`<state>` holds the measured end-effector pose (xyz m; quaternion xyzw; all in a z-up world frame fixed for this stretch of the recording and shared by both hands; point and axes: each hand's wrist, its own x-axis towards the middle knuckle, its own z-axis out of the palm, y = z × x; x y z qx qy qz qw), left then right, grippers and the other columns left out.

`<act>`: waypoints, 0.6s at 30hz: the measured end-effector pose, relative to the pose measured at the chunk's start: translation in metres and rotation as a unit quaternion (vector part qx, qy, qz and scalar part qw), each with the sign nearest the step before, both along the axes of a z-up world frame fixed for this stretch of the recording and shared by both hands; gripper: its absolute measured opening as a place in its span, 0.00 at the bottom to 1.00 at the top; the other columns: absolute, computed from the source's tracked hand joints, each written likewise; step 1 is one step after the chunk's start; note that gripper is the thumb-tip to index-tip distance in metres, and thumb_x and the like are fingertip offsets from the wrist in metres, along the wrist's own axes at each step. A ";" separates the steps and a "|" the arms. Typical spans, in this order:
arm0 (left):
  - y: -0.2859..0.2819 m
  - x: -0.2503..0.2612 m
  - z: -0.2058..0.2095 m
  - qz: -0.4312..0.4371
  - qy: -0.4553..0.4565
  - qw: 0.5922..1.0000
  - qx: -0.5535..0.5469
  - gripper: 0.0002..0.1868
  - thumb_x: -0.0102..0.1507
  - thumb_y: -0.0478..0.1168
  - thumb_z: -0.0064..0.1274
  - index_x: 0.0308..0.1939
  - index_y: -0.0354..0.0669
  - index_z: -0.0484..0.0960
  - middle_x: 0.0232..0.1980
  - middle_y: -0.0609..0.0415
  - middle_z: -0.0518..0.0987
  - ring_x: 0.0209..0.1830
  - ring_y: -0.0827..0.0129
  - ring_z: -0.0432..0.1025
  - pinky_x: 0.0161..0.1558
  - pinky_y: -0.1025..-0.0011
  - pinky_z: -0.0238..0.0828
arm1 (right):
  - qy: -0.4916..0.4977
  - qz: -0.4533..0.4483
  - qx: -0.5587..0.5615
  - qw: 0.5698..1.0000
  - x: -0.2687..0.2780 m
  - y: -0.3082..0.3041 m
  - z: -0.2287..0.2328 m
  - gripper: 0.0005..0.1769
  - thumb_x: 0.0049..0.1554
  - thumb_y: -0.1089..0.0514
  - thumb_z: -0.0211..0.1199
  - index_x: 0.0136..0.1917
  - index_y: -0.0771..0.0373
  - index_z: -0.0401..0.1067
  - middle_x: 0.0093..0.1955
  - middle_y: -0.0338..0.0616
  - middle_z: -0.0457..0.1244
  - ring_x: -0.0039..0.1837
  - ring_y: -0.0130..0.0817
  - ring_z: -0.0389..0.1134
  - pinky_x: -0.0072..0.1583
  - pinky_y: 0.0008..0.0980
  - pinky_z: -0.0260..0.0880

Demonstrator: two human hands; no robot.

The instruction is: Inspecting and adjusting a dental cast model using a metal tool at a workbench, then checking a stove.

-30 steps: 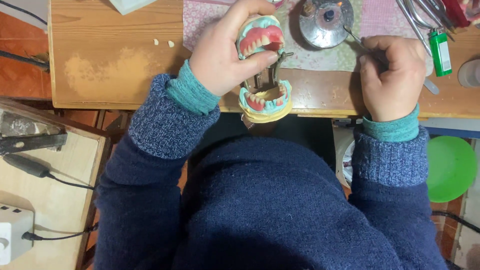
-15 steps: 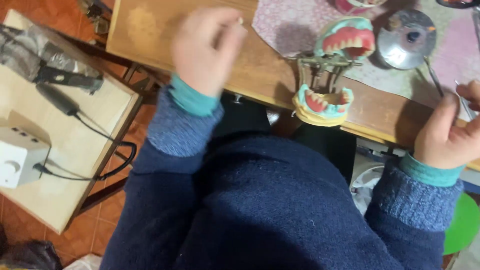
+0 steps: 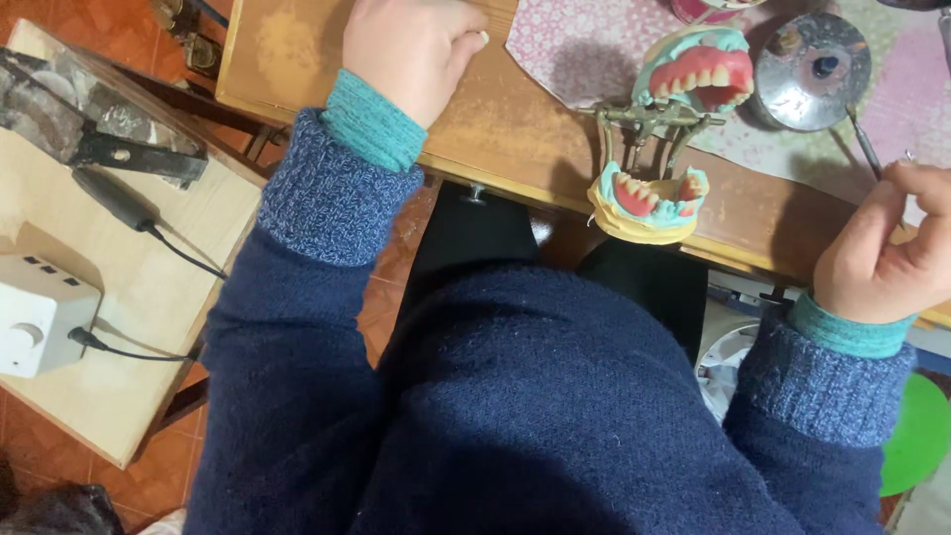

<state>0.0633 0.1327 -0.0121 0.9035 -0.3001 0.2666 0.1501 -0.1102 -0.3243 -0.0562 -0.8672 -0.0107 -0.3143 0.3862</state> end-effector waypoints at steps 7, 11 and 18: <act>-0.008 -0.001 0.009 -0.021 0.030 0.999 -0.025 0.01 0.62 0.39 0.63 0.36 0.49 0.88 0.34 0.56 0.82 0.35 0.58 0.76 0.42 0.59 0.72 | -0.072 0.086 -0.178 0.978 0.018 0.065 0.081 0.10 0.64 0.80 0.62 0.54 0.71 0.71 0.53 0.53 0.67 0.54 0.45 0.66 0.60 0.35 0.66; -0.018 -0.017 0.040 -0.031 0.063 0.995 -0.065 0.02 0.62 0.36 0.64 0.37 0.48 0.86 0.34 0.57 0.81 0.36 0.60 0.75 0.41 0.60 0.72 | 0.023 0.153 -0.068 0.986 0.006 0.087 0.110 0.06 0.65 0.74 0.59 0.55 0.70 0.72 0.52 0.48 0.66 0.52 0.35 0.67 0.55 0.27 0.65; -0.083 -0.071 0.128 -0.217 -0.041 0.968 -0.118 0.07 0.63 0.32 0.64 0.44 0.44 0.82 0.45 0.57 0.75 0.46 0.61 0.71 0.47 0.65 0.72 | 0.100 0.270 -0.002 0.958 0.044 0.145 0.182 0.09 0.63 0.67 0.64 0.57 0.72 0.76 0.46 0.47 0.66 0.47 0.30 0.67 0.51 0.26 0.65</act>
